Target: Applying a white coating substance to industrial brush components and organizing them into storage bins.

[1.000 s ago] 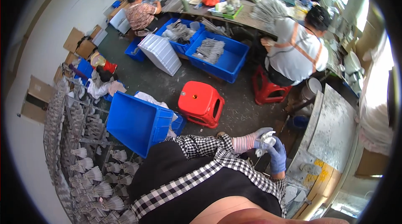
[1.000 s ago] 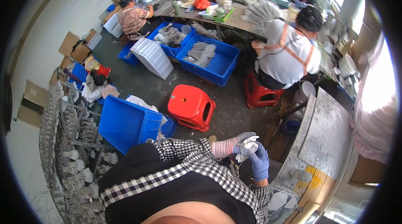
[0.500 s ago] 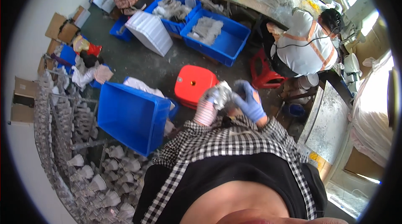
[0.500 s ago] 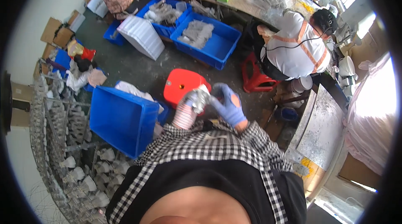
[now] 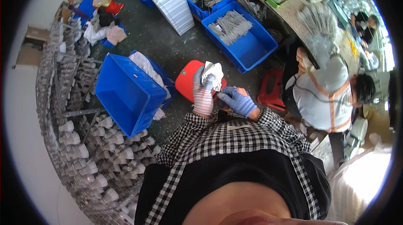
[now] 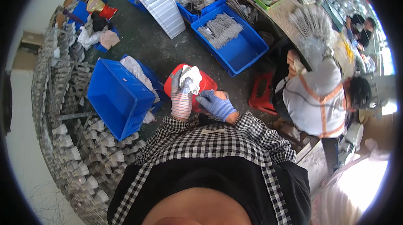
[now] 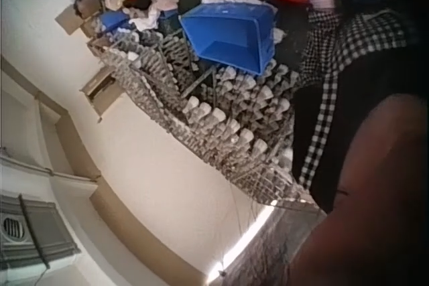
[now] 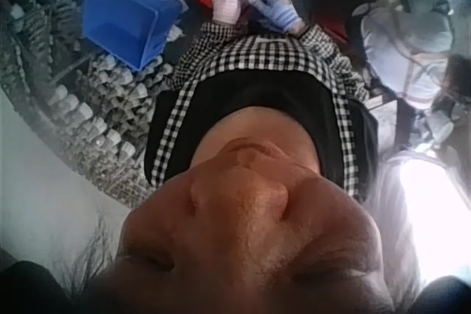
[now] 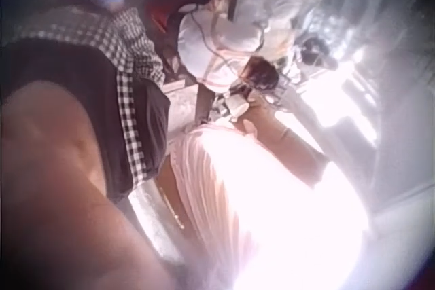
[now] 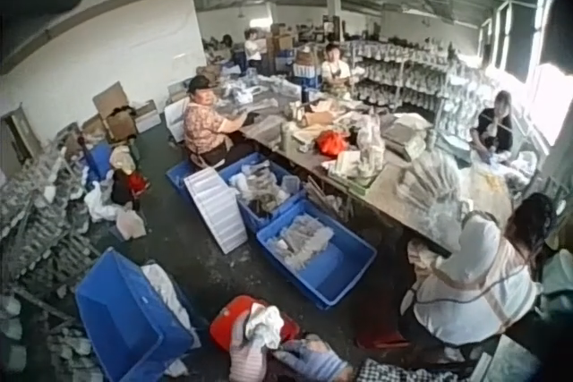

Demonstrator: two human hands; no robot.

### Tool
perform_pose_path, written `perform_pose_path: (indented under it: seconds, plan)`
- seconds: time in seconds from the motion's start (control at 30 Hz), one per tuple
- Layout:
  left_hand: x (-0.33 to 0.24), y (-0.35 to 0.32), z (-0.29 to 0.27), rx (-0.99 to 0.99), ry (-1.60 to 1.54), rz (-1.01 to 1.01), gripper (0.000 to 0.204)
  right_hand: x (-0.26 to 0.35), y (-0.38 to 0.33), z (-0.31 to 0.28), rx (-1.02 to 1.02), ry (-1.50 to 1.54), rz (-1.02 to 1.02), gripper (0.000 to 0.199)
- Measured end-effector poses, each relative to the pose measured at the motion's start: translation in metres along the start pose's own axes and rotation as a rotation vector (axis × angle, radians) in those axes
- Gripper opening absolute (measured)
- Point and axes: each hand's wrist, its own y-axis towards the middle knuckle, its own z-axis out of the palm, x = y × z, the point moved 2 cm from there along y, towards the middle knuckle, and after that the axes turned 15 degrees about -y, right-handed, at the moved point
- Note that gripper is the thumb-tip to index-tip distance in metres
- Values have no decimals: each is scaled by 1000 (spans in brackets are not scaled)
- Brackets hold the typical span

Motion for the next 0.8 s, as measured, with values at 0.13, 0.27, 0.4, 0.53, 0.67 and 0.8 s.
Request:
perform_pose_path:
  seconds: [0.13, 0.27, 0.4, 0.53, 0.67, 0.8]
  plan:
    - [9, 30, -23, -170, 268, 269, 35, -35, 29, -46, 4, -12, -195, 31]
    - [-7, 18, -49, -404, 376, 295, 42, -79, 55, -70, 52, 101, -376, 30]
    - [-14, -31, -75, -607, 551, 329, 59, -90, 75, -81, 164, 296, -112, 31]
    - [1, -87, -96, -863, 274, 288, 53, -80, 88, -66, 277, 457, -35, 32]
    - [17, -119, -98, -1032, 144, 201, 40, -80, 94, -46, 359, 593, 3, 31]
    - [46, -145, -143, -965, 198, 277, 40, -71, 89, -36, 425, 688, 96, 27]
